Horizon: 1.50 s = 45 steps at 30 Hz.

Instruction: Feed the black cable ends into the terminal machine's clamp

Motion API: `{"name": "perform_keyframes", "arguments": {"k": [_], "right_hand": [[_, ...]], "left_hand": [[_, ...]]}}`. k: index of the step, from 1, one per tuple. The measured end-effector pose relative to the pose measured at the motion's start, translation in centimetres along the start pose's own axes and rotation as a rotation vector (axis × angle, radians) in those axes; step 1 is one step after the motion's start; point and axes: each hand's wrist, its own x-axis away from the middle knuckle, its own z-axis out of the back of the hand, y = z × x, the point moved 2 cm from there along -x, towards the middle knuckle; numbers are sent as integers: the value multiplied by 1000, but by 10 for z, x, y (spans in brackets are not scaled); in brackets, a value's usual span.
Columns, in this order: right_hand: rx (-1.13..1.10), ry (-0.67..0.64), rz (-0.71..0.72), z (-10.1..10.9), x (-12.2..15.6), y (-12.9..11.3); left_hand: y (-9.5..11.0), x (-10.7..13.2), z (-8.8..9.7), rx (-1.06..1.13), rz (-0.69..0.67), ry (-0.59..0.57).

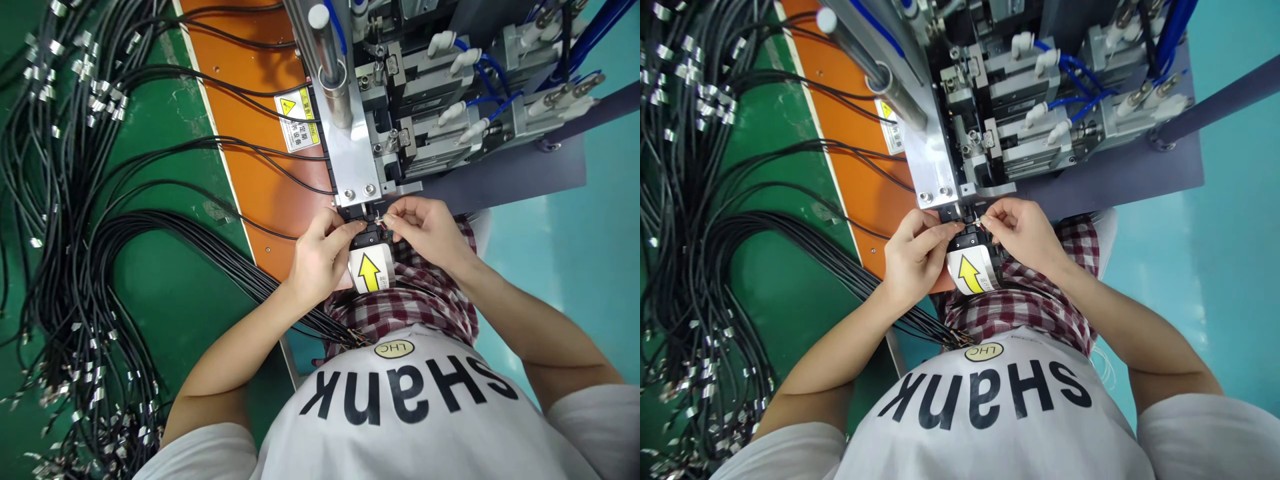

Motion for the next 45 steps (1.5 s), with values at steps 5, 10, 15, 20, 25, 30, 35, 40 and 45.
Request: {"name": "perform_keyframes", "arguments": {"k": [5,10,15,20,25,30,35,40,45], "right_hand": [[1,-2,-11,0,0,2],[-10,-11,-9,0,0,4],[-9,-5,0,0,-1,5],[18,1,1,-1,-1,7],[168,60,33,-1,4,5],[365,114,111,-3,8,-5],[422,151,136,-4,9,-2],[191,110,83,-1,10,2],[116,206,106,-10,8,5]], "left_hand": [[-1,0,-1,17,-15,7],[-1,0,-1,9,-21,5],[0,0,-1,-1,-11,4],[1,2,-2,-37,6,-25],[3,0,-2,-97,-23,-71],[8,-3,-1,-225,-42,-121],[10,-2,-3,-351,-34,-113],[8,-1,-3,-331,-13,-134],[6,0,-2,-283,-11,-120]]}}
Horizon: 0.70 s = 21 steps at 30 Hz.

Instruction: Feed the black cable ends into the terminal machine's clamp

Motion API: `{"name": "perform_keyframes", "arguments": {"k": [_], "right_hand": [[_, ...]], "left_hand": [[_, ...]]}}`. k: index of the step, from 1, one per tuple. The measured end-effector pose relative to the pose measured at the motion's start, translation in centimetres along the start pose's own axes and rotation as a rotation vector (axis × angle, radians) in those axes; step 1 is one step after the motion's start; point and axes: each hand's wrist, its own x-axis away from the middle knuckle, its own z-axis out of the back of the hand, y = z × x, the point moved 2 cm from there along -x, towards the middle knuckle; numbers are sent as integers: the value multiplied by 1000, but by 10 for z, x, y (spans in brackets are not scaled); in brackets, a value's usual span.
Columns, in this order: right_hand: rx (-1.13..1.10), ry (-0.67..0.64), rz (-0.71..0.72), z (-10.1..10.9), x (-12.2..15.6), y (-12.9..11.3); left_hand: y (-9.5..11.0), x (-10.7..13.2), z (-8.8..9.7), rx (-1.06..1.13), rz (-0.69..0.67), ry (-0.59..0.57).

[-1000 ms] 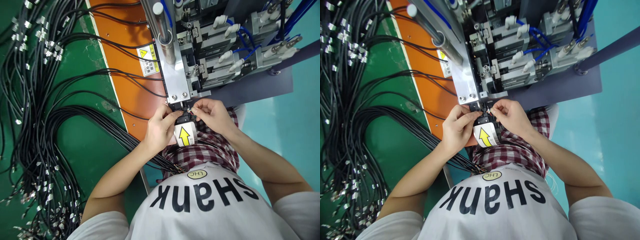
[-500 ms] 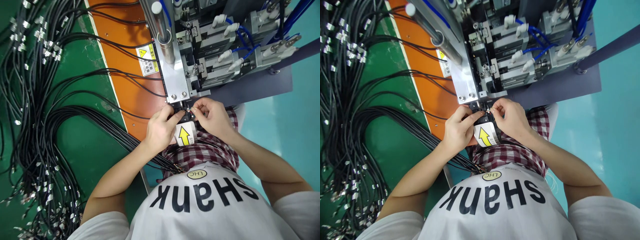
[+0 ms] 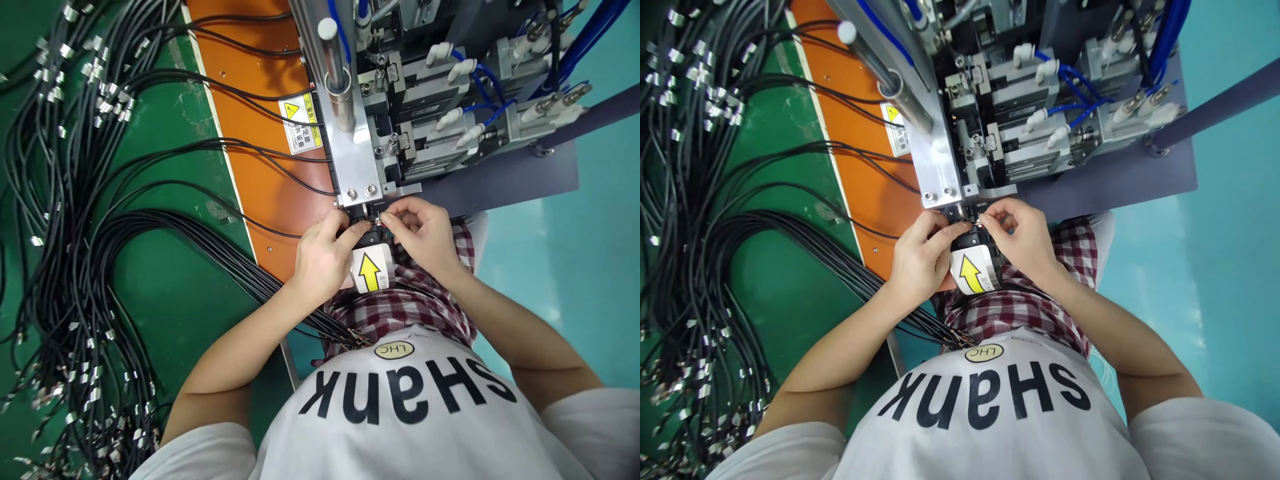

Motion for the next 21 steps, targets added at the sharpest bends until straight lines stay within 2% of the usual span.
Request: {"name": "perform_keyframes", "arguments": {"k": [4,10,12,18,21], "right_hand": [[-101,-37,-87,-9,-2,10],[-262,-107,-220,-7,-4,16],[-231,-74,-179,-6,-3,12],[141,85,166,-9,2,-12],[177,101,180,-8,4,-13]], "left_hand": [[-1,0,-1,25,5,-10],[-1,0,0,48,-12,15],[-1,0,1,62,-19,23],[0,-1,0,62,-17,42],[0,-1,0,84,-28,24]]}}
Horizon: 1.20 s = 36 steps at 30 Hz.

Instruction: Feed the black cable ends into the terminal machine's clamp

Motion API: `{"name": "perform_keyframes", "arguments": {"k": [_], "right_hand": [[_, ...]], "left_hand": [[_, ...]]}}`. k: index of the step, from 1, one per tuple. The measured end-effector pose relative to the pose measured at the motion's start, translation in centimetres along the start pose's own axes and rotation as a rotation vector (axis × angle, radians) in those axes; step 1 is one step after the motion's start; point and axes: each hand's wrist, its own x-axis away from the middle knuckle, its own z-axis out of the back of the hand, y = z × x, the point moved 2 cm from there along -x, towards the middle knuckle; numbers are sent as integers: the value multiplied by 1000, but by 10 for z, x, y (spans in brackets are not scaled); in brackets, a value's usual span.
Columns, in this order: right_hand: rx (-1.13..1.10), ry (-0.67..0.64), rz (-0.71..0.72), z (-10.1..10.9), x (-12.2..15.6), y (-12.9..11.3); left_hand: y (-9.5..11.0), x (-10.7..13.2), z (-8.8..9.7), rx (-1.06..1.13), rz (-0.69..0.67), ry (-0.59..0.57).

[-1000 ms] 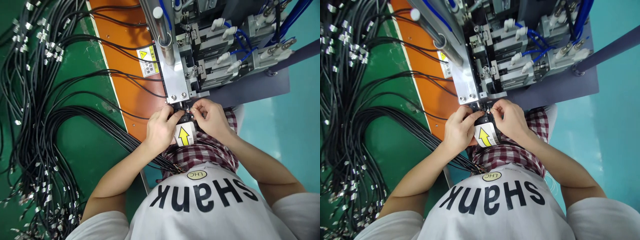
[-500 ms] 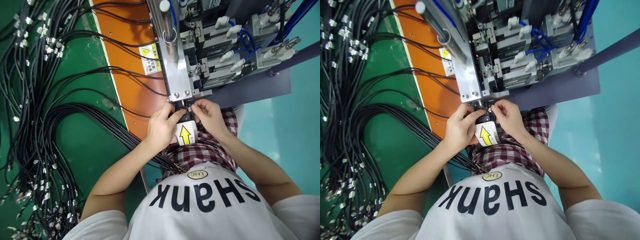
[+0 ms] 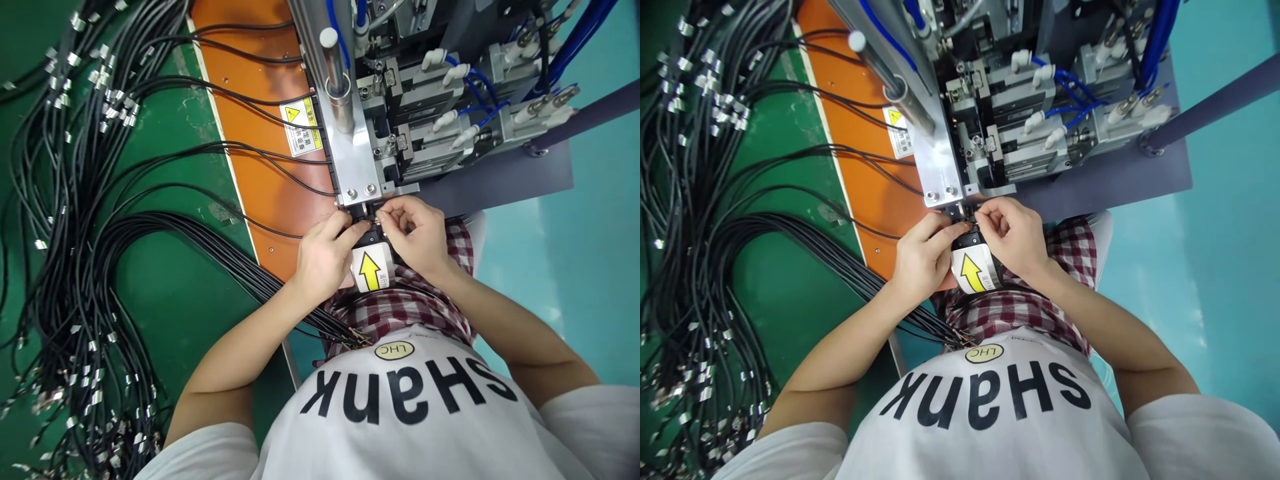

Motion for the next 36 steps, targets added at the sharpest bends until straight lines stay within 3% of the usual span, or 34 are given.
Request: {"name": "perform_keyframes", "arguments": {"k": [6,14,18,23,25,28,32,34,36], "right_hand": [[-127,-68,-144,-1,-1,12],[-36,-27,-46,-1,0,3],[-140,-48,-169,-6,3,17],[-413,-203,-401,-7,1,33],[-344,-138,-322,-1,4,31],[-180,0,-84,5,13,22],[-2,64,145,2,17,18],[56,45,172,0,13,21],[1,-20,90,-2,9,27]], "left_hand": [[0,-1,0,14,14,-12],[0,0,-1,27,13,-14],[-1,0,-1,22,-4,-19],[0,0,0,-61,-7,-2],[1,0,0,-89,-7,19],[1,-1,1,-94,-1,43],[2,-3,3,-103,28,51],[2,-4,3,-110,48,54],[3,-4,4,-124,54,63]]}}
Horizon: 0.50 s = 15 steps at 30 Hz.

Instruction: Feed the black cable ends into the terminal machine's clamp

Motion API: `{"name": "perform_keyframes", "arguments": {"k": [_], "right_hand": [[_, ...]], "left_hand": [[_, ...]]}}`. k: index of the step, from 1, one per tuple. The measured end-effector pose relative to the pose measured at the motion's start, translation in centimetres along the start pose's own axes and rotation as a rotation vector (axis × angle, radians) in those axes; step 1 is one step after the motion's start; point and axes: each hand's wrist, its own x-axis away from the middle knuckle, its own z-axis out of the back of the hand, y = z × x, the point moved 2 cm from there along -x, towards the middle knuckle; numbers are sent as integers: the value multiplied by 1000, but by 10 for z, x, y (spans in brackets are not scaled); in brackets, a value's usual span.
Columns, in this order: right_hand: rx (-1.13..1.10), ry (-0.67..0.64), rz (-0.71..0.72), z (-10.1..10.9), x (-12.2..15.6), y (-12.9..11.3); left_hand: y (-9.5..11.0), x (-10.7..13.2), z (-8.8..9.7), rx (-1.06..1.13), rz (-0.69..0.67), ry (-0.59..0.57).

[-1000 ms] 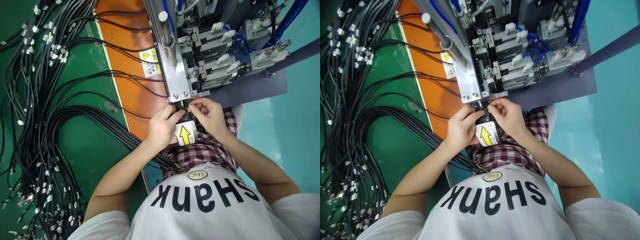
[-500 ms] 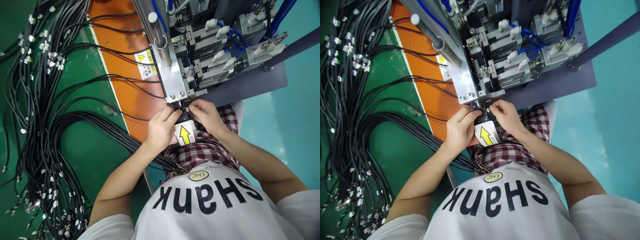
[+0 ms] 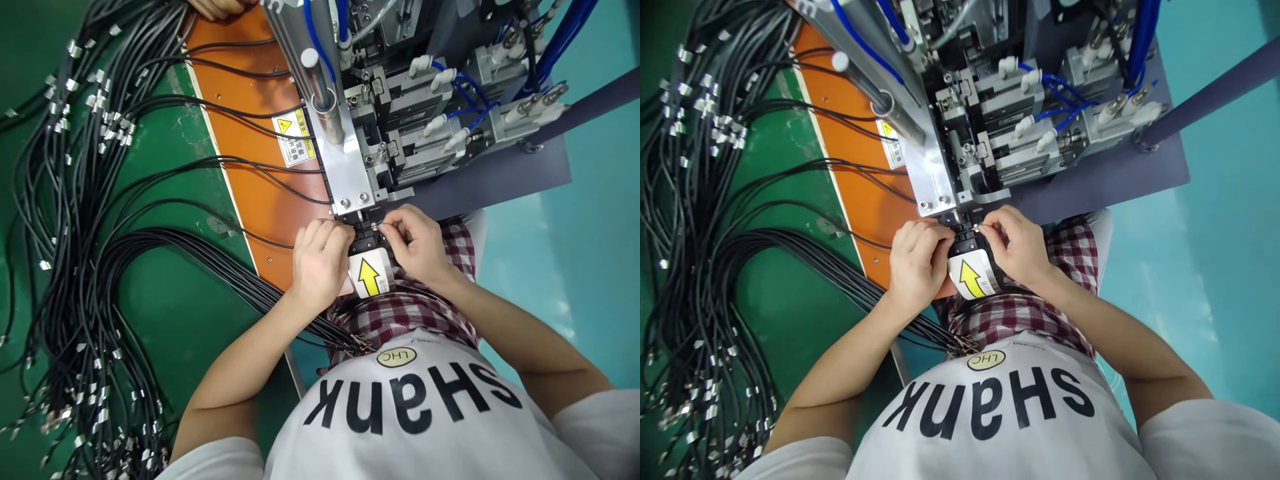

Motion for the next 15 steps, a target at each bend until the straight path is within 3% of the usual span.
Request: {"name": "perform_keyframes", "arguments": {"k": [3,5,7,12,15], "right_hand": [[-203,-105,-223,-3,-2,10],[-254,-131,-290,-1,0,11],[-185,-89,-245,3,4,8],[57,-8,28,11,13,-2],[-54,-6,-112,12,9,2]], "left_hand": [[0,2,1,-44,-2,36],[0,5,1,-35,5,53],[-1,6,-1,28,4,45],[0,7,-2,75,-23,42],[0,5,-1,83,2,24]]}}
